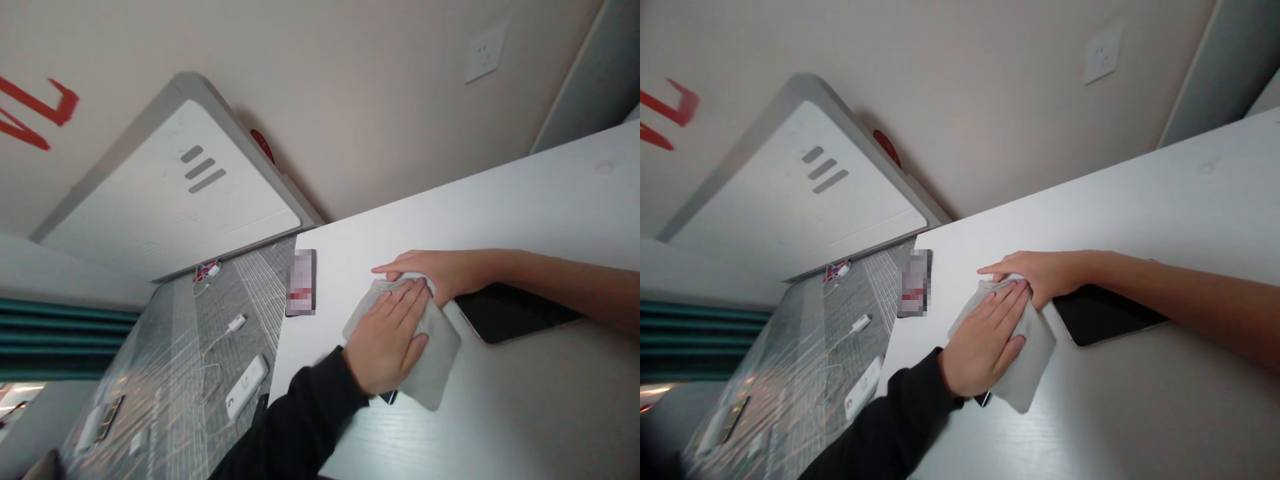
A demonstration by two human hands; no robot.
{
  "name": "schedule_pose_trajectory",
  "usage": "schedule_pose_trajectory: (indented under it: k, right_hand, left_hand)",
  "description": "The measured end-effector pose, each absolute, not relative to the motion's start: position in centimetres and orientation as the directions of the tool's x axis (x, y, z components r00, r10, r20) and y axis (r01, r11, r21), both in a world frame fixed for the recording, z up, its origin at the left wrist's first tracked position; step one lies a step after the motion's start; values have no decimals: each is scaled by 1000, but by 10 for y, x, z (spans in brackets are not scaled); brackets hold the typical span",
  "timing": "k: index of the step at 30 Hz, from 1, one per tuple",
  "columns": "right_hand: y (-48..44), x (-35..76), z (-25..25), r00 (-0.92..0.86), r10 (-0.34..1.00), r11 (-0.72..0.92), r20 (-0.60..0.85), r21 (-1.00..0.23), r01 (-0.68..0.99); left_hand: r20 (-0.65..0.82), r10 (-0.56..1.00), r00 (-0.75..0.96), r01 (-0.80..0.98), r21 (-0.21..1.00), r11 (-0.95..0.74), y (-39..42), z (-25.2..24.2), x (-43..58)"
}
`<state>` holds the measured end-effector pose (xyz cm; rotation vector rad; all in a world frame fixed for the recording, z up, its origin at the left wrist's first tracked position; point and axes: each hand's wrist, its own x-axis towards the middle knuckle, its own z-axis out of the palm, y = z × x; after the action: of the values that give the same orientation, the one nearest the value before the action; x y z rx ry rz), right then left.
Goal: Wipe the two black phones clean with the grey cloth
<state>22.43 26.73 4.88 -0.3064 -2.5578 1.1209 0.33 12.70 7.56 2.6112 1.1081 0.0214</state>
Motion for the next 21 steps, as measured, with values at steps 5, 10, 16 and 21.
schedule_pose_trajectory:
  k: [5,10,16,21]
  right_hand:
    - [267,224,47,-918,335,673,214,-736,73]
    - [268,219,43,-933,279,654,229,-756,10]
    - [263,220,43,-928,283,668,241,-744,10]
    - [263,220,45,-931,278,667,235,-745,12]
  left_hand:
    - [-93,692,716,684,286,-671,131,71,9]
    - [-142,724,675,735,213,-644,80,77,-21]
    - [-108,708,698,704,287,-650,122,70,12]
    - [-78,726,683,720,243,-651,95,69,-8]
